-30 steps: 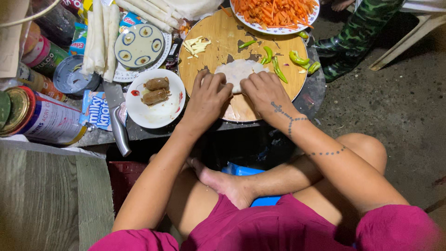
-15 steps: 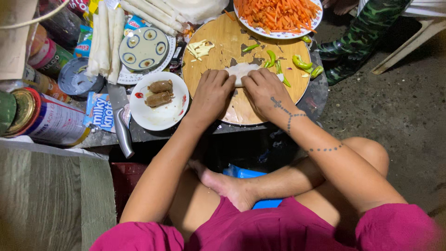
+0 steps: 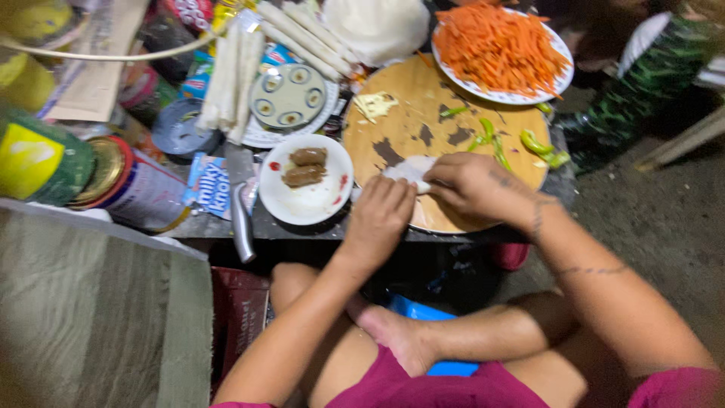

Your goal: The person places a piece of meat and a green pepper onto a wrapper on a wooden cutting board and then rolls the wrapper around the ingredients.

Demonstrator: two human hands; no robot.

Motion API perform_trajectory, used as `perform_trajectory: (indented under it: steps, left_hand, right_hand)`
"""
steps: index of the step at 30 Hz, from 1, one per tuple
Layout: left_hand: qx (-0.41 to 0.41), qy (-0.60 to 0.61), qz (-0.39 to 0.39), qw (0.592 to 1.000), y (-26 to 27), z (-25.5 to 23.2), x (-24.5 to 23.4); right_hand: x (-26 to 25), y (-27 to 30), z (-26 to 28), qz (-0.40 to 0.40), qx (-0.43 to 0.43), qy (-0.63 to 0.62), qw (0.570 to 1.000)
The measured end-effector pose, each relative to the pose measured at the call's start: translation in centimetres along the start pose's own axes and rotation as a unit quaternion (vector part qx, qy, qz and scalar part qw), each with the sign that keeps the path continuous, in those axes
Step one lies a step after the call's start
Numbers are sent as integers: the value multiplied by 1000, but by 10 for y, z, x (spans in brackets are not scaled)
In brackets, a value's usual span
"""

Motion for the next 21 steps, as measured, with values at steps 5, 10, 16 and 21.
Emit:
perform_trajectory:
  steps: [5, 10, 16, 21]
  left_hand:
    - [-45, -15, 8, 999, 7, -4, 1]
    - [-80, 9, -26, 996, 3, 1, -1]
    - [-81, 26, -6, 996, 14, 6, 5]
    - [-83, 27, -16, 996, 18, 5, 6]
  right_hand:
    - [-24, -74, -17, -92, -15, -15, 996]
    - [26, -178, 14, 8, -66, 36, 997]
    - [79, -243, -5, 133, 41, 18, 990]
    - [77, -225, -27, 109, 12, -89, 990]
Point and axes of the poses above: each hand's wrist, its own y-axis away from the middle knuckle, its own x-axis out of the palm, z = x × y, the point moved 8 cm from there along -y, towards the middle knuckle, and after that the axes turned 2 degrees about z, right-handed, at the moved point
